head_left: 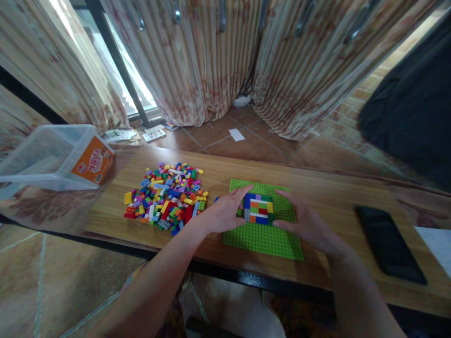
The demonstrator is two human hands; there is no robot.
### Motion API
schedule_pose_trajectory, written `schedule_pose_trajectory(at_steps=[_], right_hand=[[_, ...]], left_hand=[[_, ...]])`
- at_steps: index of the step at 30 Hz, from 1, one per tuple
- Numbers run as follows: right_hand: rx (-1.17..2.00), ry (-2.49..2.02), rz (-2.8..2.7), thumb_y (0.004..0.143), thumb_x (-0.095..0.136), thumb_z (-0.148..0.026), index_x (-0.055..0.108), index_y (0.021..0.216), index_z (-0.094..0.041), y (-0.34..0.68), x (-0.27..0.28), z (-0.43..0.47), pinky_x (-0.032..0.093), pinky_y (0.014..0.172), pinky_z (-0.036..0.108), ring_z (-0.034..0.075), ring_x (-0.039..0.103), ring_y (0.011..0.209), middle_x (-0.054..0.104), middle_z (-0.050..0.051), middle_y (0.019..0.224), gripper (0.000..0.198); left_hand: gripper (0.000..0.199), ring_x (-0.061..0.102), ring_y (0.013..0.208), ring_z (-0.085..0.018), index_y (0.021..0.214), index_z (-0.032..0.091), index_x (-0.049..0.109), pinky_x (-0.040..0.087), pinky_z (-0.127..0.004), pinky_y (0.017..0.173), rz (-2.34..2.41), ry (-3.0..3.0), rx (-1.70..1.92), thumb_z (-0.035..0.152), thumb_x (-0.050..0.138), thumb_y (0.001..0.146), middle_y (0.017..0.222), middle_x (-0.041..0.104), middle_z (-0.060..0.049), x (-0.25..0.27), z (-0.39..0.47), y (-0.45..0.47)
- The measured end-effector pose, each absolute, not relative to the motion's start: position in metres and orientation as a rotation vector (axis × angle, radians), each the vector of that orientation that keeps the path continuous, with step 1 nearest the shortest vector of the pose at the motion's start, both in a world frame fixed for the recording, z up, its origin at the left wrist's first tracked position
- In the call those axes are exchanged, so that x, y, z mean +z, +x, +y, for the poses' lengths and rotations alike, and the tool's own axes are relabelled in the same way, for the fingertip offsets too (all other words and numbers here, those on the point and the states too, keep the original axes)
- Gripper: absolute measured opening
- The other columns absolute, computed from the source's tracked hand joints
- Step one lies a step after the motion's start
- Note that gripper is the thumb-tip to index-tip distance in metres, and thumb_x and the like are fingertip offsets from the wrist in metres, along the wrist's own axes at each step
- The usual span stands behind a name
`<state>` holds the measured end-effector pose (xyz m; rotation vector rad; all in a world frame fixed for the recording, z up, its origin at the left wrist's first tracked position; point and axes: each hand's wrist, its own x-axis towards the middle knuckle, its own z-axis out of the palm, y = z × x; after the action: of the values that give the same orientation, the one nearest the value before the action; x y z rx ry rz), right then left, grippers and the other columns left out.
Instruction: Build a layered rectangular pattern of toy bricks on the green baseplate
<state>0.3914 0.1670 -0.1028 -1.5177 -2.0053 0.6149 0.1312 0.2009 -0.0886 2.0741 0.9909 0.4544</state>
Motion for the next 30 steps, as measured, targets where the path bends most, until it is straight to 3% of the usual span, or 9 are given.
schedule_pose_trajectory(at_steps=[6,22,30], right_hand=[[0.586,-1.581,-2.174,0.07,0.074,-0.036,0.043,0.142,-0.028,0.3874,-0.1087,0.1638,0.03,0.114,0.058,0.035,0.038,0.139,0.051,0.01,0.143,0.079],[0.616,-1.532,-2.157,0.073,0.073,-0.034,0.045,0.14,-0.032,0.3838,-0.1023,0.1659,0.037,0.108,0.056,0.032,0.052,0.127,0.057,0.007,0.137,0.073],[0.618,-1.55,-2.158,0.072,0.072,-0.033,0.045,0.141,-0.03,0.3819,-0.1014,0.1658,0.037,0.108,0.055,0.031,0.052,0.127,0.057,0.008,0.137,0.074]], left_hand=[[0.095,0.061,0.091,-0.018,0.151,0.021,0.021,0.053,-0.037,0.085,0.996,2.057,0.467,0.01,0.069,0.069,0.142,0.047,-0.017,-0.0895,0.2008,0.1318],[0.095,0.064,0.094,-0.022,0.15,0.019,0.022,0.054,-0.041,0.086,1.042,2.059,0.448,0.01,0.07,0.068,0.132,0.055,-0.014,-0.0846,0.1997,0.1343],[0.089,0.064,0.096,-0.025,0.147,0.015,0.029,0.052,-0.042,0.087,1.051,2.053,0.453,0.012,0.07,0.068,0.114,0.063,-0.011,-0.0825,0.1997,0.1351]])
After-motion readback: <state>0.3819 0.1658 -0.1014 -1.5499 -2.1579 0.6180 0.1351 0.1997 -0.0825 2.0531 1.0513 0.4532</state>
